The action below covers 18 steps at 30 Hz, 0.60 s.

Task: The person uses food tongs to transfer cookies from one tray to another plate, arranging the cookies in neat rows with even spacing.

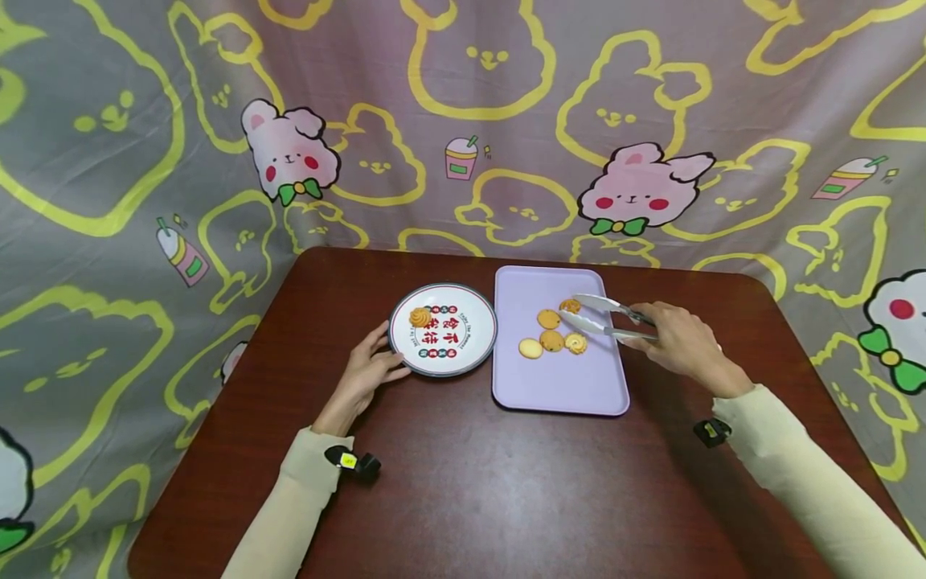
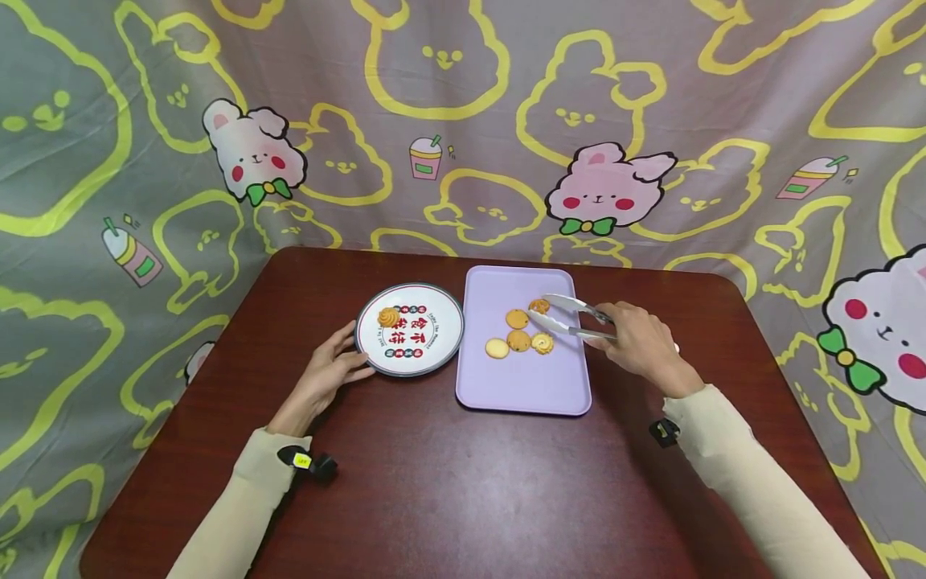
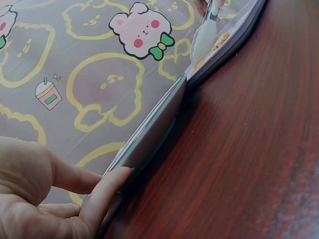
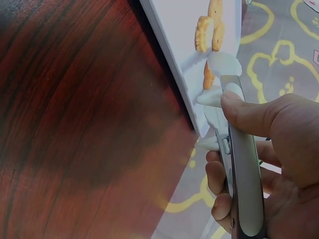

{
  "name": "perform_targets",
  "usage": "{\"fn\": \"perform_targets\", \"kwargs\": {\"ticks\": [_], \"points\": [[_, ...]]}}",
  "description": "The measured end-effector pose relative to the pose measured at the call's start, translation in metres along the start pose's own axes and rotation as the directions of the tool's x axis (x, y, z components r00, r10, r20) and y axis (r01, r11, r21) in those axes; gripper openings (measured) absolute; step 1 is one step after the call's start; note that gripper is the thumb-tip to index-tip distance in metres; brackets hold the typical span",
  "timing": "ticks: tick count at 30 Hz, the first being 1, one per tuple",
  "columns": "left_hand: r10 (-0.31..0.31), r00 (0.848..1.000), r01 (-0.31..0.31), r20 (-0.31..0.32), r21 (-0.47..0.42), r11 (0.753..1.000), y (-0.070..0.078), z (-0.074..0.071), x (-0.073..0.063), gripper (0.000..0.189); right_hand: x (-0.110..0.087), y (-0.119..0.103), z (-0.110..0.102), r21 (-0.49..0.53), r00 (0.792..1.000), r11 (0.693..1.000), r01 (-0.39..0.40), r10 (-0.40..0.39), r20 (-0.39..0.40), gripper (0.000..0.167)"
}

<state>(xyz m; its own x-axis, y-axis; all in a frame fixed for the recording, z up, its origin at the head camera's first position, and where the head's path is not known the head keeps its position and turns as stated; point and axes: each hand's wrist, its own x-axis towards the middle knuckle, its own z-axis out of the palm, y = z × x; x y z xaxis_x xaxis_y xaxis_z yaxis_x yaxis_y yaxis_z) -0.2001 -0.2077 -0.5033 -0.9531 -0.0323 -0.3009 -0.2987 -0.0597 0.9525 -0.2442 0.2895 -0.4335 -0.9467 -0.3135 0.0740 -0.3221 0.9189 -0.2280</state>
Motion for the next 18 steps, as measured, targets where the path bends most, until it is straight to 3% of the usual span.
{"fn": "perform_targets", "kwargs": {"ticks": [18], "points": [[-0.003,1.0,0.003,-0.003,0.009,1.0,0.0003,0.0002,-0.0009,0.08,0.0049,-0.0037,-0.0006,-0.023,0.999,1.0,0.005,-0.006,-0.045,0.058]]}}
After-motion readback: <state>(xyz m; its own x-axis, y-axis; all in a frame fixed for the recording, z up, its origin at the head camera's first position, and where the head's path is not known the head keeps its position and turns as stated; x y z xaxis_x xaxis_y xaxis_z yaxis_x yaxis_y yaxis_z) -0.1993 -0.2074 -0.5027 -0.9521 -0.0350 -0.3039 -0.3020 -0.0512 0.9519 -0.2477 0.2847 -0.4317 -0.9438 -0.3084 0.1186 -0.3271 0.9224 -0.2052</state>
